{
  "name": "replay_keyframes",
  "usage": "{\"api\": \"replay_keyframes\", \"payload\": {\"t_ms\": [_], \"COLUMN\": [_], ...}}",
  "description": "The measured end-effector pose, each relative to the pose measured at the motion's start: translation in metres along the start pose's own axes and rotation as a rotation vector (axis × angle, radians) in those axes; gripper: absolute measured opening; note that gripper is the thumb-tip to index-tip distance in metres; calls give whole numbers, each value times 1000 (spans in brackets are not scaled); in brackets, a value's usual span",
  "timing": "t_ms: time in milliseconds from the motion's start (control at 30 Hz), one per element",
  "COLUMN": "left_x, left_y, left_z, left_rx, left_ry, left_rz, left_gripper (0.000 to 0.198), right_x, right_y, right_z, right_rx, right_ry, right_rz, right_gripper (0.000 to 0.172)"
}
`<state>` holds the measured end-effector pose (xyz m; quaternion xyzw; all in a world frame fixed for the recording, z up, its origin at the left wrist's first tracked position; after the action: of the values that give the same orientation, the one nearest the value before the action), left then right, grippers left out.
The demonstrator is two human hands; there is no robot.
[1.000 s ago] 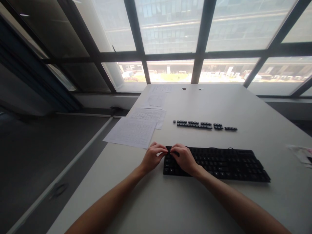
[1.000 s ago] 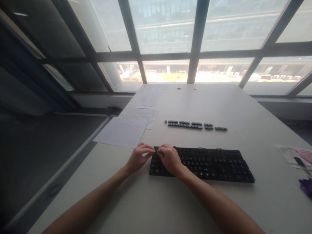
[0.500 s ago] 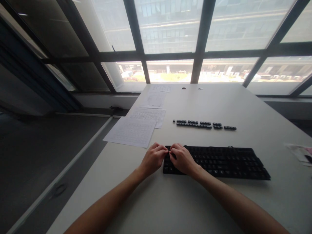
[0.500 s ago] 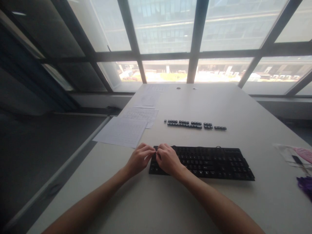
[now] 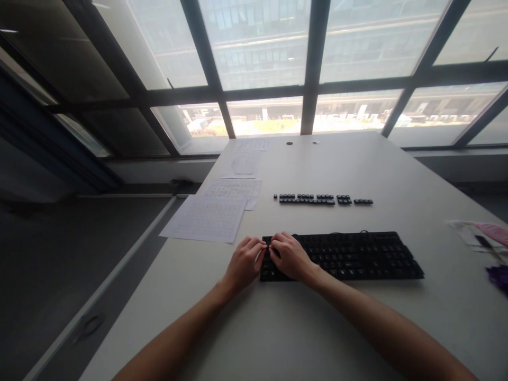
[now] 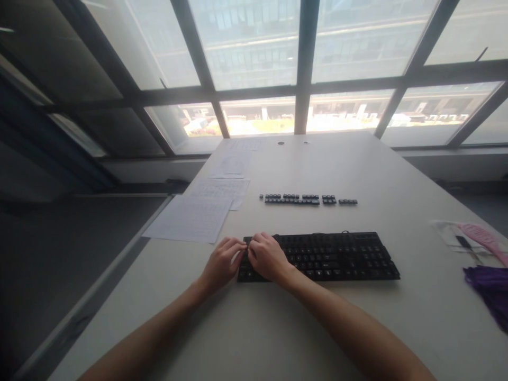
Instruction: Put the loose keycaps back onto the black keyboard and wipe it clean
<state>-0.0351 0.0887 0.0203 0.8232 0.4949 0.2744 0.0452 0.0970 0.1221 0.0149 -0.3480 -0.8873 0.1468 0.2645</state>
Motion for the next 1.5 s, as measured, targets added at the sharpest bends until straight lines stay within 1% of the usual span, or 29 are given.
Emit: {"api": "replay_keyframes", "payload": {"t_ms": [100, 167, 267, 333, 400, 500, 567, 667, 767, 867, 1000, 1167, 1233, 1300, 1367, 1433, 1500], "left_x": [0, 3, 17, 37, 64, 108, 134, 160, 172, 176, 176, 175, 173, 168, 157, 139, 117], "left_y": [-4, -10, -27, -40, -54, -71, -78, -82, -82, -83, -85, -86, -86, -84, -80, -72, -60], "left_z": [2, 1, -2, -3, 0, 15, 27, 43, 55, 61, 64, 67, 65, 59, 48, 33, 18], "left_rx": [-52, -102, -154, -148, -122, -46, -5, 16, 33, 43, 31, -15, -32, -45, -54, -79, -155], "left_ry": [33, 61, 118, 154, 167, 109, 84, 64, 36, 8, -4, -7, 0, 18, 46, 79, 108], "left_rz": [-48, -84, -129, -146, -151, -166, -176, -166, -151, -141, -137, -135, -144, -161, -181, -196, -197], "left_gripper": [14, 15, 15, 13, 13, 16, 15, 14, 14, 15, 12, 12, 10, 7, 5, 4, 4], "right_x": [-2, -2, 2, 12, 28, 56, 73, 91, 98, 101, 103, 105, 106, 105, 102, 92, 75], "right_y": [-1, 1, 13, 31, 54, 90, 107, 122, 128, 133, 137, 134, 130, 126, 119, 110, 98], "right_z": [-2, -5, -14, -24, -35, -45, -46, -40, -33, -29, -25, -22, -22, -25, -30, -35, -40], "right_rx": [36, 82, 132, 117, 50, -110, -217, -317, -337, -342, -339, -338, -338, -337, -338, -310, -194], "right_ry": [20, 34, 84, 132, 168, 169, 119, 43, 19, -1, -32, -62, -66, -59, -45, -9, 62], "right_rz": [14, 46, 127, 200, 273, 340, 353, 321, 292, 271, 236, 182, 166, 157, 153, 151, 144], "right_gripper": [16, 13, 12, 14, 15, 18, 20, 21, 24, 26, 27, 27, 27, 26, 24, 21, 15]}}
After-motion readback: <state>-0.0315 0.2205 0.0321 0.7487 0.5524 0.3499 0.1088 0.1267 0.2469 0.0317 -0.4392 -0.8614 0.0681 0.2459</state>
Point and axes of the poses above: each hand's wrist, its own x-axis towards the middle knuckle, its own z-axis out of the palm, y = z × x, the point moved 6 cm from there along x, towards the middle knuckle, and after that the axes turned 2 degrees about -y, right-handed, at the moved point
